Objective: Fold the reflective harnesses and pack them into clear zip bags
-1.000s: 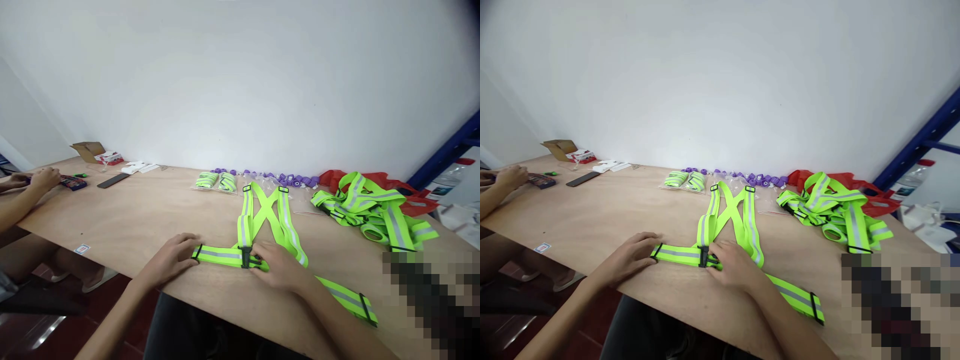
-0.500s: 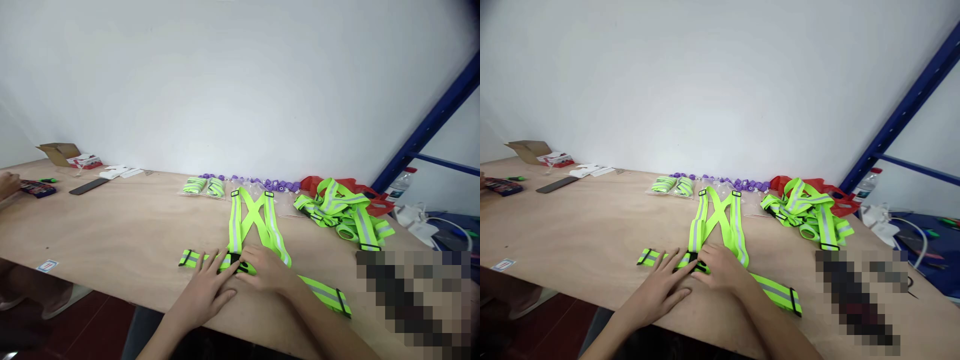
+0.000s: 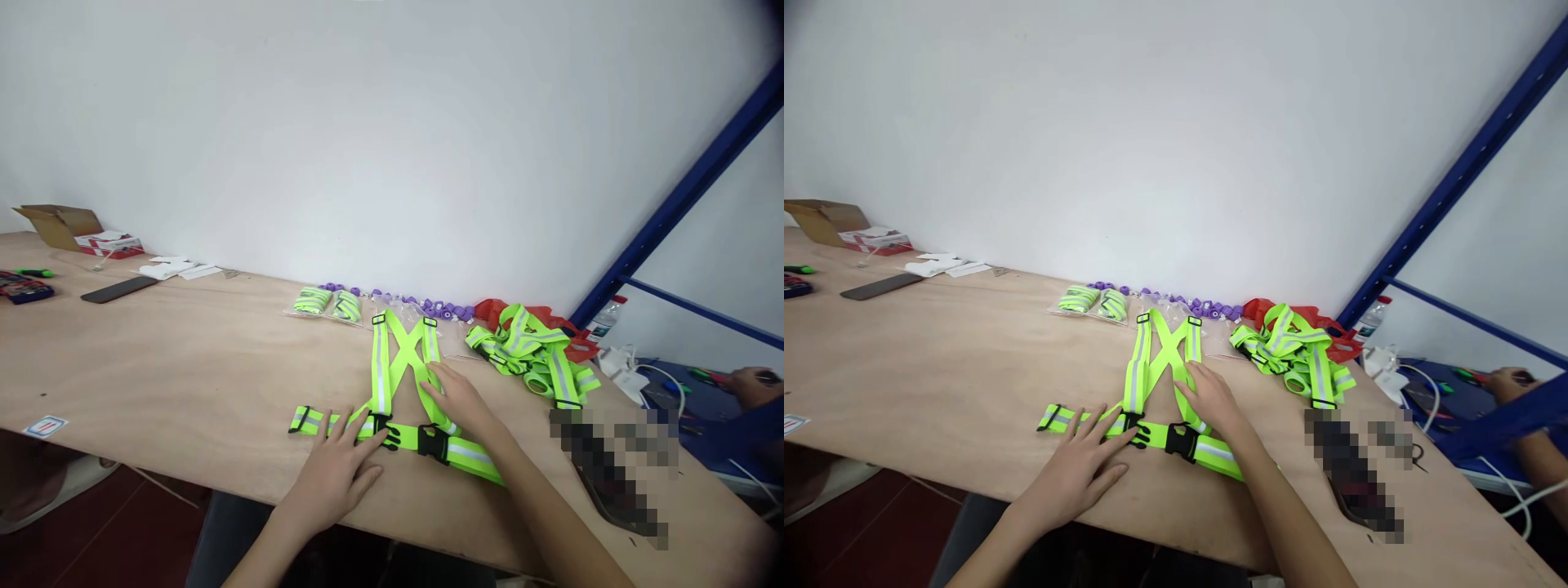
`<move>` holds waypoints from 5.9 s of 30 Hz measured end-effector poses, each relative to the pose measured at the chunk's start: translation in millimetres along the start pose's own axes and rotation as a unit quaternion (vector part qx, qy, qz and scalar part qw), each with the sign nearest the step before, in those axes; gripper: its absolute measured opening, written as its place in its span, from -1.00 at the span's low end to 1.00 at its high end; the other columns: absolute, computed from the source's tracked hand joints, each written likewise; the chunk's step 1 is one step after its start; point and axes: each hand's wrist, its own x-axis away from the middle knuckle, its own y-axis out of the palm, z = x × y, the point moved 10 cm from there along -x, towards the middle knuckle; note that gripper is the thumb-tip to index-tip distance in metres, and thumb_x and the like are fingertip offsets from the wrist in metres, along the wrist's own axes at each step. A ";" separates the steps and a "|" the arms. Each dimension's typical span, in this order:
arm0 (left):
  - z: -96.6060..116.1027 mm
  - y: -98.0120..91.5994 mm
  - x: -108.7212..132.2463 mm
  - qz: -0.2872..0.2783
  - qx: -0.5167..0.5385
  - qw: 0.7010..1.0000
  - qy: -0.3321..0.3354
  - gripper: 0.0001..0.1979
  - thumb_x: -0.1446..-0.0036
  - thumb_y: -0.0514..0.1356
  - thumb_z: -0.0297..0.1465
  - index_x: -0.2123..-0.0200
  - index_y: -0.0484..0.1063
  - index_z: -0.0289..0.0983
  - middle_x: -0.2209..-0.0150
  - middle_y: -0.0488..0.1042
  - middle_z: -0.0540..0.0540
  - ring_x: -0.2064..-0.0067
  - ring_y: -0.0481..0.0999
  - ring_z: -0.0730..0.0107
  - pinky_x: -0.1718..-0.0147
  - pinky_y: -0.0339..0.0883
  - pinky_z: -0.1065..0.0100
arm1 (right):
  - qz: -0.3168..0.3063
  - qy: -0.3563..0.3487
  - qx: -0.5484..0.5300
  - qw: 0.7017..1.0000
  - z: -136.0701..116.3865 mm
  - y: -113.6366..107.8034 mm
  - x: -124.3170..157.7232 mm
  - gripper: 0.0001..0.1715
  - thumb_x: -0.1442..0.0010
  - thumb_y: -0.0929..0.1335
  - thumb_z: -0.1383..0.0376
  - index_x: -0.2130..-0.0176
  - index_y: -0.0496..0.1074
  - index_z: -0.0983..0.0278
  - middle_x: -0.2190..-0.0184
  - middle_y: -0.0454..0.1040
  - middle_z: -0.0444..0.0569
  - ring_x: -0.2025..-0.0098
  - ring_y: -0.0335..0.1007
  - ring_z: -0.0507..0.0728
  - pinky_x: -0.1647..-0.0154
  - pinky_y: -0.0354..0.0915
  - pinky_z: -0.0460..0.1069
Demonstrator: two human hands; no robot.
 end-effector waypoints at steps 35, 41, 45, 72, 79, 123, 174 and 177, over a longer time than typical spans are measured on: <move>-5.1 -7.9 -11.7 0.067 0.065 0.996 -0.013 -0.59 -0.31 0.13 -0.34 -0.22 0.31 -0.09 -0.16 0.39 -0.16 -0.17 0.33 0.01 -0.21 0.15 -0.16 | -0.026 0.189 -0.137 0.972 -5.8 -9.1 126.9 -0.20 -0.07 0.43 0.12 -0.27 0.26 0.15 -0.24 0.35 0.06 -0.27 0.26 0.32 -0.26 0.23 0.23; -6.5 2.1 -13.3 0.049 0.070 0.996 -0.014 -0.64 -0.31 0.12 -0.40 -0.14 0.38 -0.07 -0.20 0.39 -0.14 -0.22 0.30 0.03 -0.24 0.08 -0.22 | -0.001 0.209 -0.154 0.966 0.6 3.0 129.8 -0.26 -0.11 0.37 0.11 -0.24 0.28 0.19 -0.26 0.34 0.08 -0.29 0.23 0.32 -0.31 0.18 0.25; -8.9 7.6 -15.0 0.042 0.078 0.996 -0.030 -0.66 -0.28 0.11 -0.46 -0.09 0.42 -0.08 -0.18 0.40 -0.16 -0.25 0.30 0.02 -0.24 0.01 -0.32 | 0.006 0.210 -0.165 0.964 3.0 1.6 129.7 -0.32 -0.10 0.37 0.14 -0.21 0.34 0.18 -0.22 0.39 0.06 -0.27 0.27 0.31 -0.30 0.20 0.26; -4.2 -21.4 3.0 0.096 0.212 0.972 -0.042 -0.62 -0.31 0.16 -0.38 -0.18 0.31 -0.09 -0.14 0.45 -0.14 -0.18 0.41 0.09 -0.29 0.04 -0.16 | 0.016 0.222 -0.243 0.944 -12.6 -1.1 141.7 -0.40 -0.11 0.38 0.09 -0.13 0.42 0.14 -0.15 0.48 -0.01 -0.22 0.36 0.29 -0.24 0.30 0.17; -2.3 -26.9 5.8 0.117 0.252 0.960 -0.027 -0.61 -0.28 0.22 -0.35 -0.17 0.33 -0.09 -0.12 0.45 -0.13 -0.17 0.38 0.08 -0.21 0.20 -0.04 | 0.050 0.180 -0.225 0.956 -20.0 -6.8 142.4 -0.44 -0.16 0.39 0.09 -0.14 0.40 0.10 -0.13 0.49 -0.03 -0.19 0.38 0.28 -0.20 0.34 0.16; 8.9 -15.5 -3.4 0.129 0.272 0.951 -0.063 -0.73 -0.22 0.27 -0.31 0.00 0.48 -0.10 -0.05 0.51 -0.14 -0.11 0.48 0.08 -0.08 0.42 0.08 | 0.079 0.147 -0.182 0.969 -21.9 -10.6 144.6 -0.45 -0.22 0.36 0.11 -0.18 0.39 0.14 -0.13 0.49 0.03 -0.16 0.43 0.27 -0.15 0.40 0.14; 8.9 -11.0 0.2 0.108 0.271 0.955 -0.043 -0.73 -0.12 0.37 -0.28 0.08 0.58 -0.09 -0.02 0.56 -0.12 -0.08 0.51 0.05 -0.10 0.41 0.01 | 0.075 0.129 -0.222 0.964 -24.1 -10.6 149.1 -0.61 -0.22 0.39 0.12 -0.05 0.52 0.05 -0.10 0.50 0.00 -0.12 0.45 0.26 -0.14 0.39 0.11; 10.0 -12.0 -0.9 0.104 0.270 0.956 -0.045 -0.72 -0.11 0.38 -0.29 0.08 0.58 -0.08 -0.02 0.57 -0.11 -0.07 0.51 0.04 -0.08 0.43 0.02 | 0.070 0.114 -0.220 0.966 -30.2 -11.4 145.6 -0.65 -0.21 0.40 0.14 0.00 0.55 0.04 -0.08 0.51 -0.02 -0.10 0.47 0.25 -0.11 0.41 0.09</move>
